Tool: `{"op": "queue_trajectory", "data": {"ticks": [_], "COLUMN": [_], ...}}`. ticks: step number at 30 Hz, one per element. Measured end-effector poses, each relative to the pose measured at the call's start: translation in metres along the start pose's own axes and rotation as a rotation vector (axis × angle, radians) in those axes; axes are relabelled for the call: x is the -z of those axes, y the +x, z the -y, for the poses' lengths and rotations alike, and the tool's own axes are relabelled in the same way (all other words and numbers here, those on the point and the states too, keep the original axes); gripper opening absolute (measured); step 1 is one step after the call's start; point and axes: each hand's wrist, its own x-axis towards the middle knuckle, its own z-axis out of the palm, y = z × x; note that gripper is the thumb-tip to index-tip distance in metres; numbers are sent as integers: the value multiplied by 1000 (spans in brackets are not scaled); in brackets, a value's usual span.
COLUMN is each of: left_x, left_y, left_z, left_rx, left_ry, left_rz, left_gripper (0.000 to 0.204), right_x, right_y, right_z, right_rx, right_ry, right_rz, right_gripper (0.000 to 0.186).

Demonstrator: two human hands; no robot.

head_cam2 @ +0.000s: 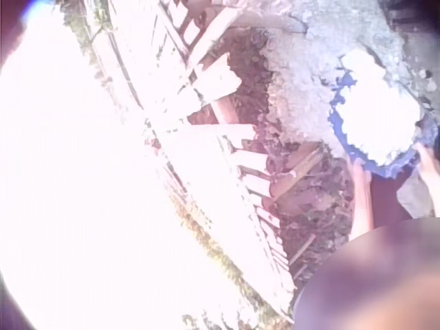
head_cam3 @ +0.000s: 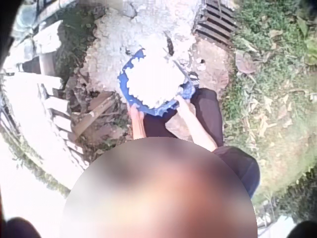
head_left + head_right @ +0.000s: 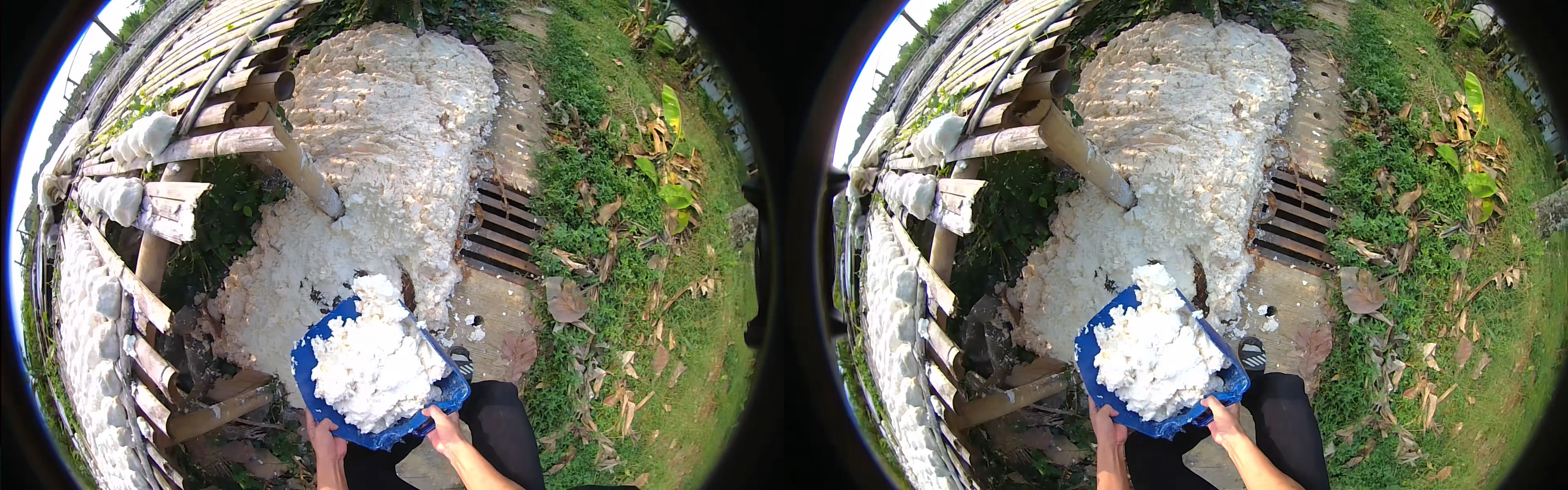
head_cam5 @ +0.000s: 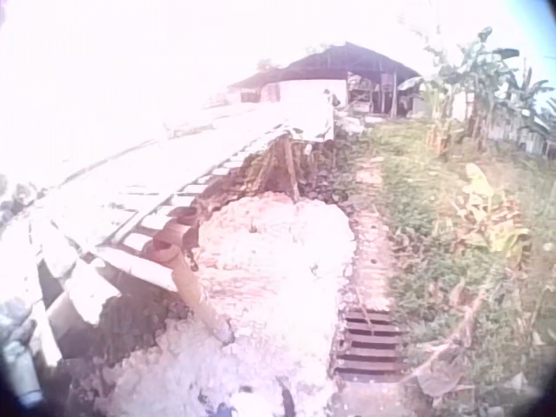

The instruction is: The person repeatedly scoops white dough from a blue tray, rolls it into small balls by hand, and places them in neat rows on a bamboo drying rack. The person refills the tray from a larger pile of dough on the ground and continues shaping and arranging the balls.

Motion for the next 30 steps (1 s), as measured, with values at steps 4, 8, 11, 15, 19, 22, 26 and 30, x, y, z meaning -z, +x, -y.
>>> {"op": "queue_trajectory", "data": {"ticks": [4,8,11,15,19,22,26,30], "left_x": [-45,-94,-142,-220,-318,-404,-495,-560], "left_y": [-103,-170,-195,-197,-173,-154,-135,-97], "left_z": [-76,-125,-145,-157,-160,-158,-157,-173], "left_rx": [46,121,87,31,13,-13,-53,-140], "left_ry": [-105,-71,-112,-87,-142,-226,-332,-373], "left_rz": [47,16,37,61,11,-78,-152,-144], "left_gripper": [90,77,77,79,78,77,77,79], "right_x": [-22,-46,-67,-101,-159,-220,-287,-359], "right_y": [-136,-223,-257,-253,-205,-159,-127,-95], "right_z": [89,174,230,315,416,505,600,658], "right_rx": [-62,21,85,34,26,7,2,28], "right_ry": [-74,-145,-200,-202,-327,-475,-651,-739], "right_rz": [31,93,111,185,148,181,258,281], "right_gripper": [36,50,53,48,49,38,35,30]}}
